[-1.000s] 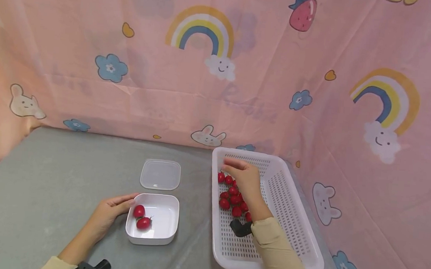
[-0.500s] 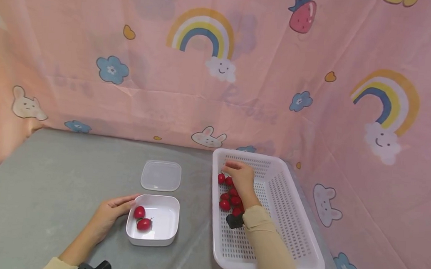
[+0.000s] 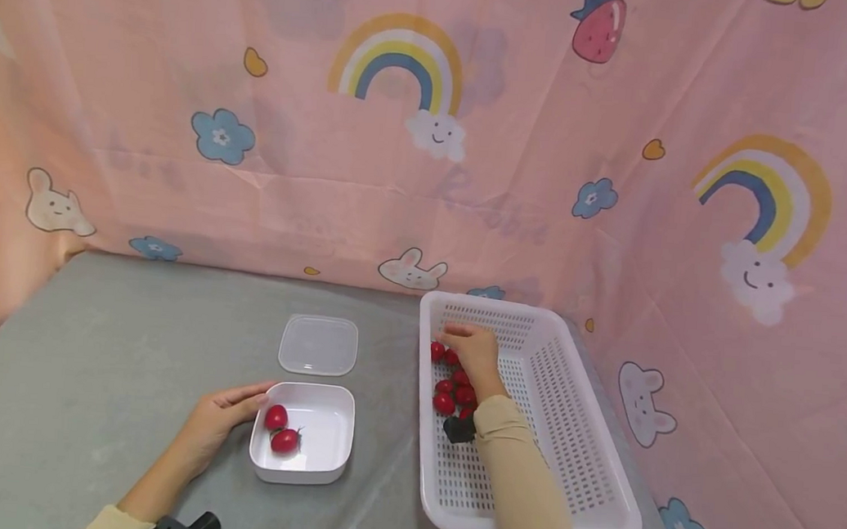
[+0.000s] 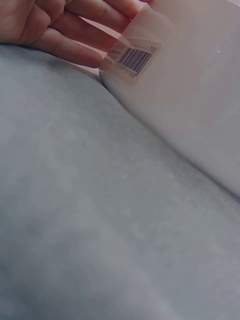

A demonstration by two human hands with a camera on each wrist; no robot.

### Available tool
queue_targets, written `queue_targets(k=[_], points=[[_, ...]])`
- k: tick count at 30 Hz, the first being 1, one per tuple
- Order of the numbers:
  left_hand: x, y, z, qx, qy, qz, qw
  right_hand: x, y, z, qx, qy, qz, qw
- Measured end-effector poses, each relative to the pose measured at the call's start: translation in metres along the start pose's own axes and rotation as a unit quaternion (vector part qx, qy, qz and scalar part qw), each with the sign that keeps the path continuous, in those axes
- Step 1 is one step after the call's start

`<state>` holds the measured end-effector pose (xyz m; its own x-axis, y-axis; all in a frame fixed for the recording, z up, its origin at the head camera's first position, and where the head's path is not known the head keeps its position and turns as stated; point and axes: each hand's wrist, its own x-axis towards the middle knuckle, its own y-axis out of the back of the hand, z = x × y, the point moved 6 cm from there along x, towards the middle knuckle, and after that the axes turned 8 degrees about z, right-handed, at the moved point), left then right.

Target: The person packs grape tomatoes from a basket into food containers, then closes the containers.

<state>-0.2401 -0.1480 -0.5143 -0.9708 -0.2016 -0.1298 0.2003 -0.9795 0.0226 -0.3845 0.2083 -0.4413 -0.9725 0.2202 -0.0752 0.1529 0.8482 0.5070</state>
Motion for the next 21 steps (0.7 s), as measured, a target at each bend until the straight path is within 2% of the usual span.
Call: queue_targets(k=[4, 14, 21], points=[[0.000, 0.000, 0.000, -0.002, -0.002, -0.002, 1.0000, 0.000, 0.000, 0.003, -0.007, -0.013, 0.004, 1.000], [0.001, 0.000, 0.000, -0.014, -0.010, -0.005, 0.9998, 0.002, -0.001, 0.009, -0.051, 0.016, 0.011, 0.999], [0.000, 0.000, 0.000, -0.001, -0.008, -0.001, 1.0000, 0.001, -0.005, 0.010, -0.061, 0.011, 0.007, 0.998]])
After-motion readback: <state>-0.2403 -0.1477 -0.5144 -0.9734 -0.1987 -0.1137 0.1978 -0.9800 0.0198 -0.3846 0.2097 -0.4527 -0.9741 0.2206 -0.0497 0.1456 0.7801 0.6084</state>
